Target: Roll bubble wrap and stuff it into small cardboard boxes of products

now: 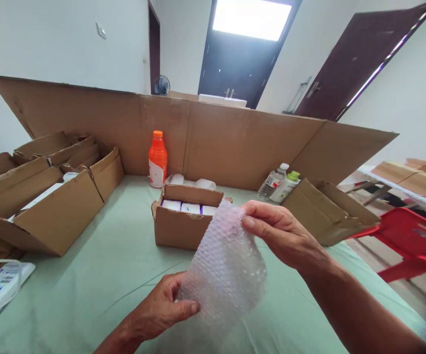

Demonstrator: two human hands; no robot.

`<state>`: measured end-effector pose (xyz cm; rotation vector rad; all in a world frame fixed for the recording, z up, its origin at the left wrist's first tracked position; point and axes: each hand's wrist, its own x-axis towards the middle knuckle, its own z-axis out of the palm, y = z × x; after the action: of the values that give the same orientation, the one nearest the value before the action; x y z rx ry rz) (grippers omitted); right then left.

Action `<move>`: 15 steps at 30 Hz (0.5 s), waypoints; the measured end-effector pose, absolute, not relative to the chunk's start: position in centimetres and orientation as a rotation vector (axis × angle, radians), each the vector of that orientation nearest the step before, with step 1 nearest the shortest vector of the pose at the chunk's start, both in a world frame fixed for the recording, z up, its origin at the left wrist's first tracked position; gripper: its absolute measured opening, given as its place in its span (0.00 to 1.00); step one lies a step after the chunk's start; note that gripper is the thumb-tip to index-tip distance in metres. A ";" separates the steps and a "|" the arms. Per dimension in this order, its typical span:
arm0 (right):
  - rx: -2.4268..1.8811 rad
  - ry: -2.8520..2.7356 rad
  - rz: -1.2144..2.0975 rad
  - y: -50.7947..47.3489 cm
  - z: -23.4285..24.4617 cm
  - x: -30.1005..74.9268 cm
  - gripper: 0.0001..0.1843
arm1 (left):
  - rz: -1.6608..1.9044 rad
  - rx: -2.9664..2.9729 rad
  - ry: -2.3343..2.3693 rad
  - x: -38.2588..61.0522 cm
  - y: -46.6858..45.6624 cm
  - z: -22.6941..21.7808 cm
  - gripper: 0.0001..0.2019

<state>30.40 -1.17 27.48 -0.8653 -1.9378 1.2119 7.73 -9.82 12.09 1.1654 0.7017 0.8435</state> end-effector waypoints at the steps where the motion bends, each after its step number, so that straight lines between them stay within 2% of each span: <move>1: -0.911 -1.875 1.199 -1.0 26.2 31.1 0.19 | 0.843 1.125 0.753 7.2 -10.3 11.2 0.24; 4: -1.074 -1.662 1.180 -1.0 20.9 32.8 0.19 | 0.932 1.059 0.975 4.6 -10.6 9.7 0.19; 6: -1.184 -1.520 1.191 -1.4 16.3 33.3 0.18 | 0.984 1.091 1.130 2.7 -9.5 9.2 0.20; 10: -1.418 -1.487 1.202 -2.5 8.0 33.7 0.19 | 0.858 1.398 1.581 0.3 -6.7 7.5 0.21; 13: -1.606 -1.691 0.883 -2.8 5.2 34.4 0.17 | 0.828 1.535 1.877 -0.4 -6.6 6.2 0.26; 15: -1.619 -1.823 0.633 -2.8 4.9 34.2 0.16 | 0.917 1.663 1.983 -0.4 -7.3 6.1 0.25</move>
<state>34.24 -2.83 4.94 -1.6194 -1.8234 0.6331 -0.36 -7.34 6.05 1.6632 1.9833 0.9166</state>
